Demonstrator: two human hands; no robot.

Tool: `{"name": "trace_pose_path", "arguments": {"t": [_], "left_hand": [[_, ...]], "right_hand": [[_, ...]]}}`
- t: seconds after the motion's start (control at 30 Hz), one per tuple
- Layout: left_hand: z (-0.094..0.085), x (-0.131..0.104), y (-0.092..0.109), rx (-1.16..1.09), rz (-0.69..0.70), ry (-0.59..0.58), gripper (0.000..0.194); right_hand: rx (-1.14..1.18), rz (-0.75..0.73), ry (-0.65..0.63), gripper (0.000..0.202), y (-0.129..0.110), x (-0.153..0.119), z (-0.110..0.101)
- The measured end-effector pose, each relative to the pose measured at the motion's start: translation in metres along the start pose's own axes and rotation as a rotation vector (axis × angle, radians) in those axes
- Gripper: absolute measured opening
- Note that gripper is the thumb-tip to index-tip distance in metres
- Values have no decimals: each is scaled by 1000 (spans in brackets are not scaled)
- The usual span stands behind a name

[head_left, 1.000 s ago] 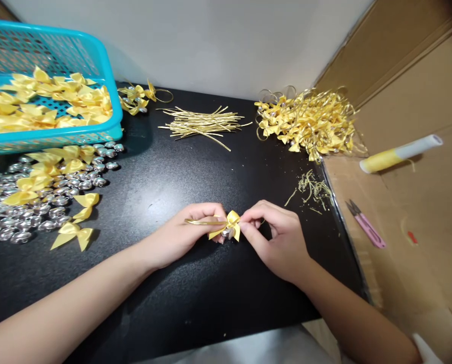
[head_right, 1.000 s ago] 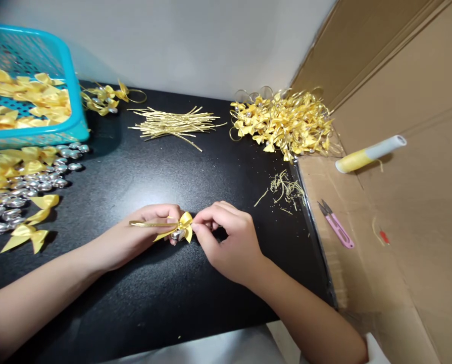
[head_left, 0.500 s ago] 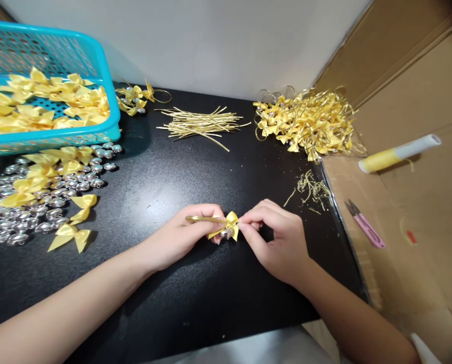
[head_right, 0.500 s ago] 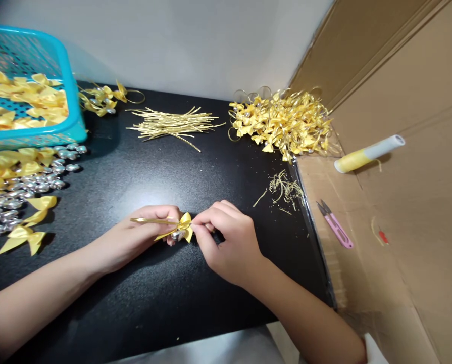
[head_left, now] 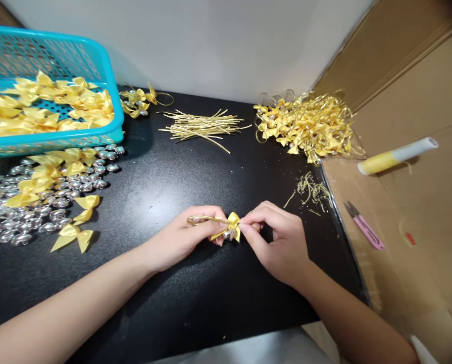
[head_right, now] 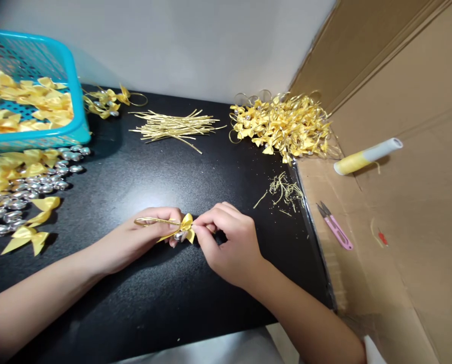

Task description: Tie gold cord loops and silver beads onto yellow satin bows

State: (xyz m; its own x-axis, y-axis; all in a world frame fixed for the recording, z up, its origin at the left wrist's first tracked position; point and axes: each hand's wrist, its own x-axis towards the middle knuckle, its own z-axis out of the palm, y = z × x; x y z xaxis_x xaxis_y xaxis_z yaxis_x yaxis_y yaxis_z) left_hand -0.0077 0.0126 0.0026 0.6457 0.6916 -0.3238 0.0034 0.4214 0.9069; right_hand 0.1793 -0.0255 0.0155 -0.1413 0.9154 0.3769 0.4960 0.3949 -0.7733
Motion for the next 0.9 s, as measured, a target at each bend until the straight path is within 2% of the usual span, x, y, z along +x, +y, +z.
{"name": "trace_pose_path", "arguments": {"t": [0.6, 0.9], "left_hand": [[-1, -1, -1, 13, -15, 13, 22], [0, 0, 1, 59, 6, 17, 24]], "right_hand": [[-51, -27, -20, 19, 1, -1, -3], [-105, -89, -39, 19, 1, -1, -5]]}}
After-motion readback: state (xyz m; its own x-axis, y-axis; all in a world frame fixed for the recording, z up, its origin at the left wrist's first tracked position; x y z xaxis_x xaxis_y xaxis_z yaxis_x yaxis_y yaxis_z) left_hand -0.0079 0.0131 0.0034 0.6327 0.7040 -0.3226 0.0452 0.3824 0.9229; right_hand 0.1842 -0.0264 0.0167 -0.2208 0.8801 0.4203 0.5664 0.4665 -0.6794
